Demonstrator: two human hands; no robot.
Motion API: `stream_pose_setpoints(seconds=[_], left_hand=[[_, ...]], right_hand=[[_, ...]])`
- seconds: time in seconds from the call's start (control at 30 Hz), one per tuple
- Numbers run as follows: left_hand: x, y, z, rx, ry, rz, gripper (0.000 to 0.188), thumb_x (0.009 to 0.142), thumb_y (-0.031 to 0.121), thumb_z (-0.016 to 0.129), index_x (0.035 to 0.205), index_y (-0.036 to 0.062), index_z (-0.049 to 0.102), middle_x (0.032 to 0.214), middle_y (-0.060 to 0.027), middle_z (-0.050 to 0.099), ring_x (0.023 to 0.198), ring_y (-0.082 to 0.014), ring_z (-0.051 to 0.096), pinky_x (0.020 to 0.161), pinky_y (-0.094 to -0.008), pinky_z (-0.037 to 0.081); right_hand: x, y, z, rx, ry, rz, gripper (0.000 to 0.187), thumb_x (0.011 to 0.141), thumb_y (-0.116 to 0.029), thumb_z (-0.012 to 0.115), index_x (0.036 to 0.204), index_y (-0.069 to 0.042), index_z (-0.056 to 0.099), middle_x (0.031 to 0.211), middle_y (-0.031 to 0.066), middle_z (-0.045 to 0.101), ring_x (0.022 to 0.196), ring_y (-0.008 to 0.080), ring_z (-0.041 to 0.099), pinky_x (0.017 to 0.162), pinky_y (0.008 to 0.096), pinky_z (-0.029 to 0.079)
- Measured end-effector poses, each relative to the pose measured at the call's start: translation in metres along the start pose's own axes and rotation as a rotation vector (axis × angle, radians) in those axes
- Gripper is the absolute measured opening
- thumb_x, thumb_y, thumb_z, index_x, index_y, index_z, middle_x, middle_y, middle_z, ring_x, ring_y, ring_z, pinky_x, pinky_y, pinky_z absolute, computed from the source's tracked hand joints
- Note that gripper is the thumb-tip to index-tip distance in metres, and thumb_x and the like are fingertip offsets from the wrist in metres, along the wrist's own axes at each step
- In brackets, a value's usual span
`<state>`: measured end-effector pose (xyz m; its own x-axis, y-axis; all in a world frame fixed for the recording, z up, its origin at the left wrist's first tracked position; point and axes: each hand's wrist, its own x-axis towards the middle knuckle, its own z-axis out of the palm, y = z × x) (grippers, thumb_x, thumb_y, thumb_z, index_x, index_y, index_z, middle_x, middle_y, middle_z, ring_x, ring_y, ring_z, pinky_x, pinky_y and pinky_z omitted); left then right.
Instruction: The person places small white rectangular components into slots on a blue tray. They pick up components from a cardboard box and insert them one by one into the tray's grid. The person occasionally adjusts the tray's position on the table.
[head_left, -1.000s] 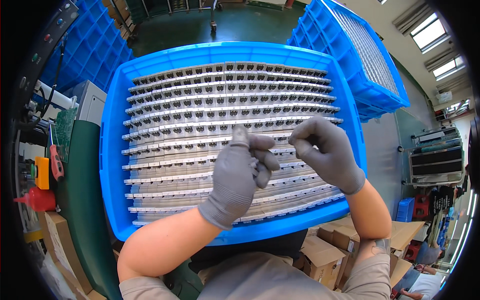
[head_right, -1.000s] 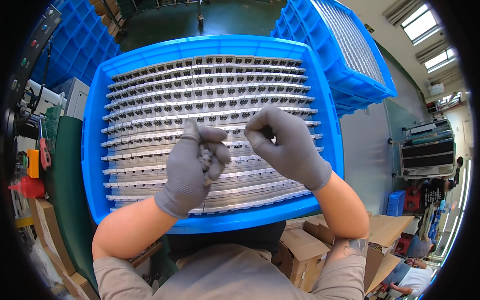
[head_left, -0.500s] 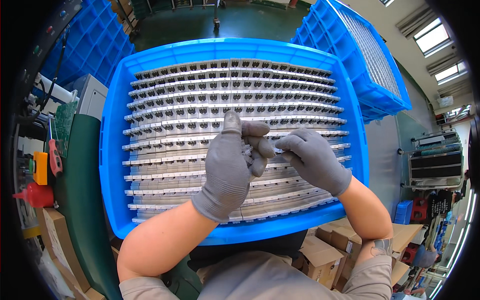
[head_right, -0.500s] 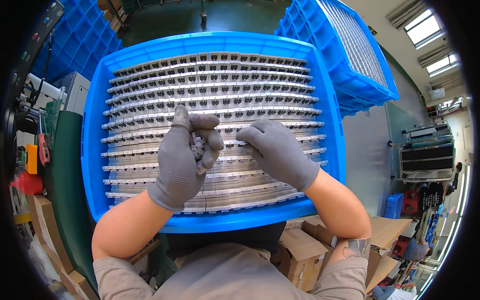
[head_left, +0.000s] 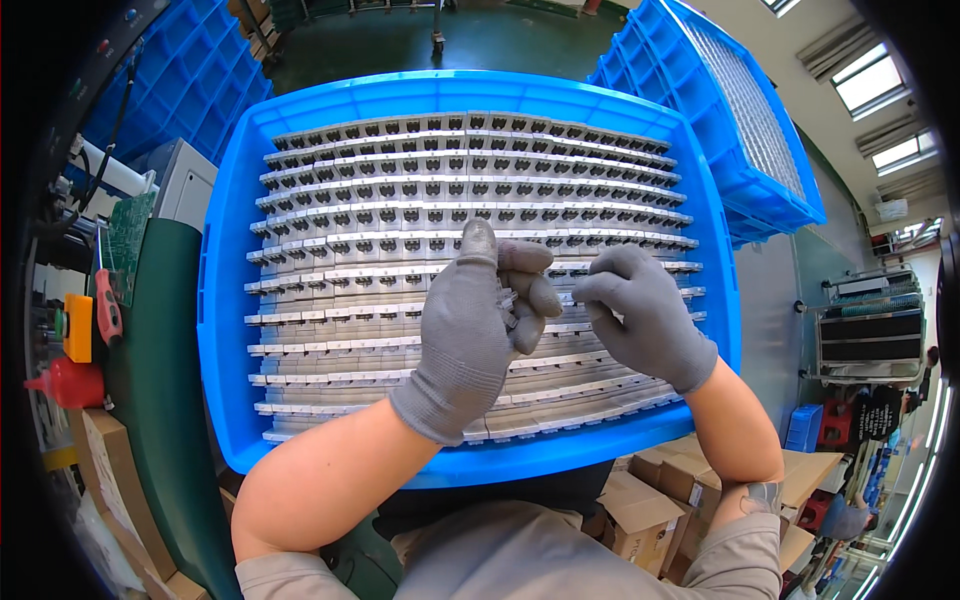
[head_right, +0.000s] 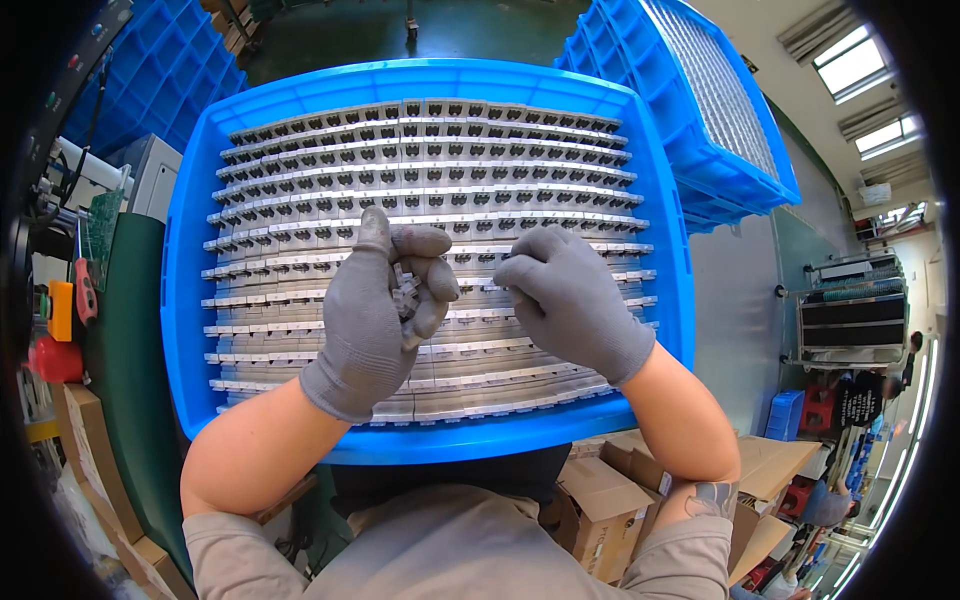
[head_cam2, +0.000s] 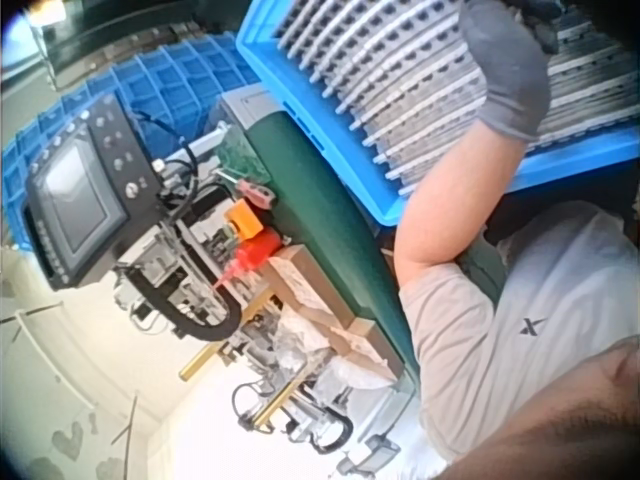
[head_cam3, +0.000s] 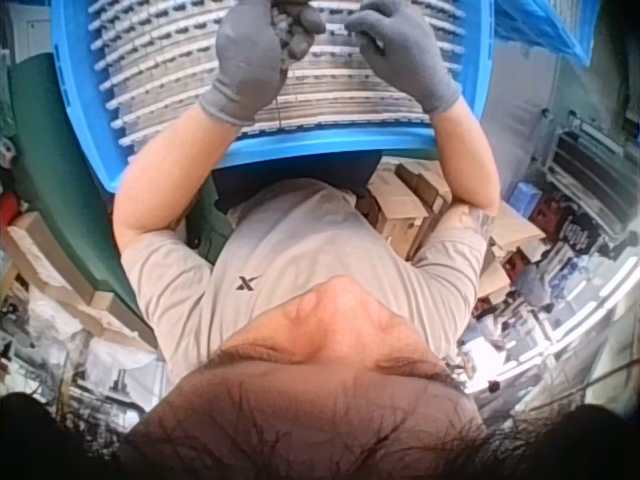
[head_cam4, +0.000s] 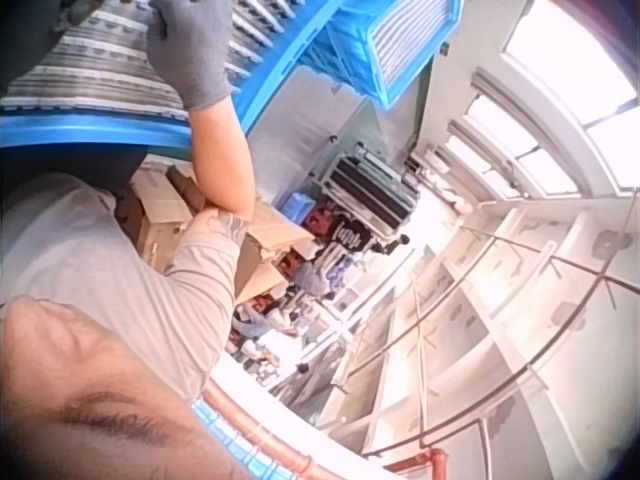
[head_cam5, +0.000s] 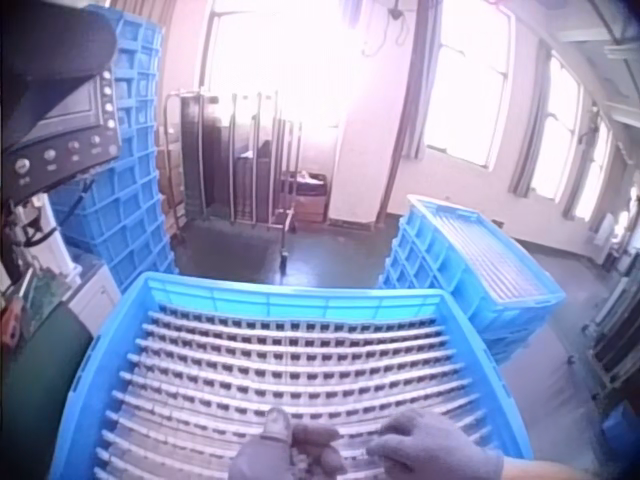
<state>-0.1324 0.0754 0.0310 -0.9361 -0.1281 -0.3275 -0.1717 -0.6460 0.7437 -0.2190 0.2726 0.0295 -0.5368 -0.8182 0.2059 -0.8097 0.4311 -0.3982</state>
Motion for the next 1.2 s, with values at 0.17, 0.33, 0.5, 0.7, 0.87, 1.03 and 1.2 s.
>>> stream_pose_setpoints(seconds=[0.17, 0.33, 0.5, 0.7, 0.87, 1.03, 1.2], left_hand=[[0.002, -0.003, -0.002, 0.013, -0.021, -0.011, 0.06, 0.109, 0.05, 0.03, 0.106, 0.0005, 0.063, 0.075, -0.0079, 0.064, 0.051, -0.0077, 0.05, 0.043, -0.0196, 0.038], [0.005, -0.004, -0.002, 0.003, -0.036, -0.066, 0.062, 0.109, 0.051, 0.028, 0.107, -0.0003, 0.062, 0.074, -0.0092, 0.064, 0.048, -0.0087, 0.049, 0.042, -0.0197, 0.038], [0.006, -0.009, -0.001, 0.032, -0.04, -0.097, 0.064, 0.109, 0.052, 0.026, 0.11, -0.0009, 0.061, 0.074, -0.011, 0.065, 0.047, -0.0093, 0.048, 0.041, -0.0198, 0.038], [0.005, -0.011, -0.001, 0.047, -0.077, -0.118, 0.068, 0.108, 0.056, 0.022, 0.109, -0.0002, 0.062, 0.076, -0.01, 0.065, 0.047, -0.0092, 0.046, 0.041, -0.0196, 0.036], [0.003, -0.011, 0.004, 0.048, -0.059, -0.234, 0.067, 0.107, 0.058, 0.025, 0.1, 0.0041, 0.064, 0.072, -0.0043, 0.06, 0.047, -0.0091, 0.045, 0.042, -0.0208, 0.037], [0.002, -0.015, -0.003, 0.165, -0.039, -0.271, 0.067, 0.107, 0.058, 0.028, 0.103, 0.0012, 0.064, 0.073, -0.0065, 0.063, 0.055, -0.0107, 0.054, 0.051, -0.024, 0.047], [0.001, -0.009, 0.005, 0.066, -0.071, -0.142, 0.052, 0.108, 0.05, 0.035, 0.101, 0.0056, 0.061, 0.073, -0.0029, 0.06, 0.051, -0.0079, 0.047, 0.043, -0.0208, 0.035]], right_hand=[[-0.001, 0.002, -0.002, -0.004, 0.037, -0.036, 0.018, 0.076, -0.001, 0.068, 0.092, -0.009, 0.068, 0.094, 0.0115, 0.063, 0.091, 0.0336, 0.062, 0.081, 0.0445, 0.05], [0.001, -0.001, 0.003, 0.011, 0.06, -0.025, 0.02, 0.075, -0.005, 0.071, 0.095, -0.008, 0.069, 0.094, 0.012, 0.064, 0.091, 0.0334, 0.062, 0.08, 0.0444, 0.05], [0.007, -0.005, 0.014, -0.144, -0.015, -0.011, 0.021, 0.076, -0.01, 0.075, 0.097, -0.007, 0.07, 0.095, 0.0124, 0.064, 0.091, 0.0336, 0.063, 0.079, 0.0448, 0.051], [0.014, -0.025, -0.018, 0.164, 0.262, 0.145, 0.016, 0.079, -0.008, 0.075, 0.094, -0.007, 0.07, 0.091, 0.0127, 0.064, 0.084, 0.0326, 0.064, 0.071, 0.0419, 0.052], [0.032, -0.054, -0.015, 0.11, 0.1, 0.046, 0.014, 0.077, -0.01, 0.076, 0.089, -0.006, 0.07, 0.082, 0.0112, 0.061, 0.076, 0.03, 0.063, 0.067, 0.041, 0.051], [0.038, -0.059, -0.006, 0.119, 0.053, 0.124, 0.013, 0.076, -0.01, 0.075, 0.086, -0.005, 0.069, 0.079, 0.0108, 0.06, 0.072, 0.0291, 0.06, 0.065, 0.0402, 0.05], [0.036, -0.04, -0.003, 0.523, 0.184, 0.243, 0.007, 0.082, -0.006, 0.071, 0.087, -0.003, 0.068, 0.084, 0.0074, 0.06, 0.073, 0.0181, 0.059, 0.066, 0.0327, 0.049]])
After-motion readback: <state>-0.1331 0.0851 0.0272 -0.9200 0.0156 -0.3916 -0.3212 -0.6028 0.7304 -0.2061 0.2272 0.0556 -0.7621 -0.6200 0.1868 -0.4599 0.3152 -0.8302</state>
